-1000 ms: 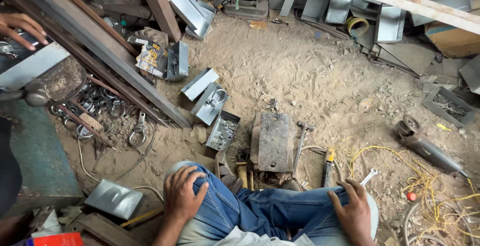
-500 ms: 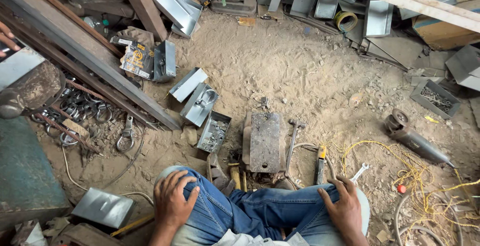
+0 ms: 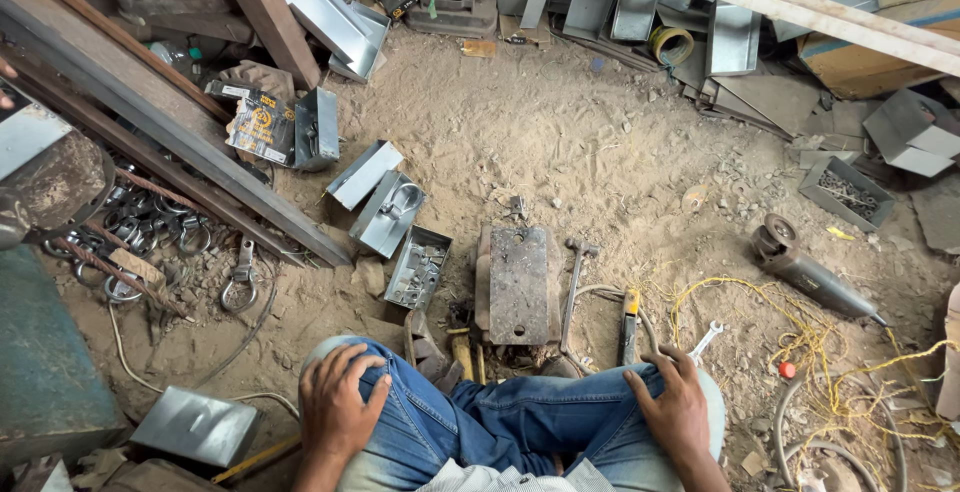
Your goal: The person assembles a metal box by fitting components together and securing a metal ring with a wrench and hammer.
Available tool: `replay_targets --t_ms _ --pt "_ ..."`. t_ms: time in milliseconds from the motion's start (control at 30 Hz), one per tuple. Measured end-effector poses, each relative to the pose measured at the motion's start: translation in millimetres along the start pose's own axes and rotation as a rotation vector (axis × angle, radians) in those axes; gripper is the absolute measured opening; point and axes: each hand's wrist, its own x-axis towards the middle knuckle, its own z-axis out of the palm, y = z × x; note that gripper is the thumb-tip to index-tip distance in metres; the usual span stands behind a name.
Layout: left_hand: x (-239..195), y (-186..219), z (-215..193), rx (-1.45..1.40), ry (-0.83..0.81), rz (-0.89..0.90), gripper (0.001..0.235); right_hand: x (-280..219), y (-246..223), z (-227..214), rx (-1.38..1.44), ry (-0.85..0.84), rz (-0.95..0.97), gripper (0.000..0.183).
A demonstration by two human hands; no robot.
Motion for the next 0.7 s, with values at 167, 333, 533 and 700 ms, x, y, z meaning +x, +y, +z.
replay_targets --t_ms 167,333,533,700 --pt "0.7 1.9 -2.7 0.052 -0.067 -0.032 0.036 0.7 3.7 2.4 -0.039 -0.022 0.008 0.046" --pt "-2.8 2.5 -4.1 0.027 -0.022 -0.005 0.032 0.7 -0.7 -1.5 -0.029 -0.013 0.017 0.044" --pt "-5.2 3.3 -3.4 0.029 0.015 0.033 0.032 -5.0 -4.1 -5.9 0.027 0.031 -0.016 0.042" --pt "-13.5 11.6 -10.2 -0.013 0.130 0.147 0.032 -12.8 -12.2 -12.2 0.055 0.107 -0.064 0.039"
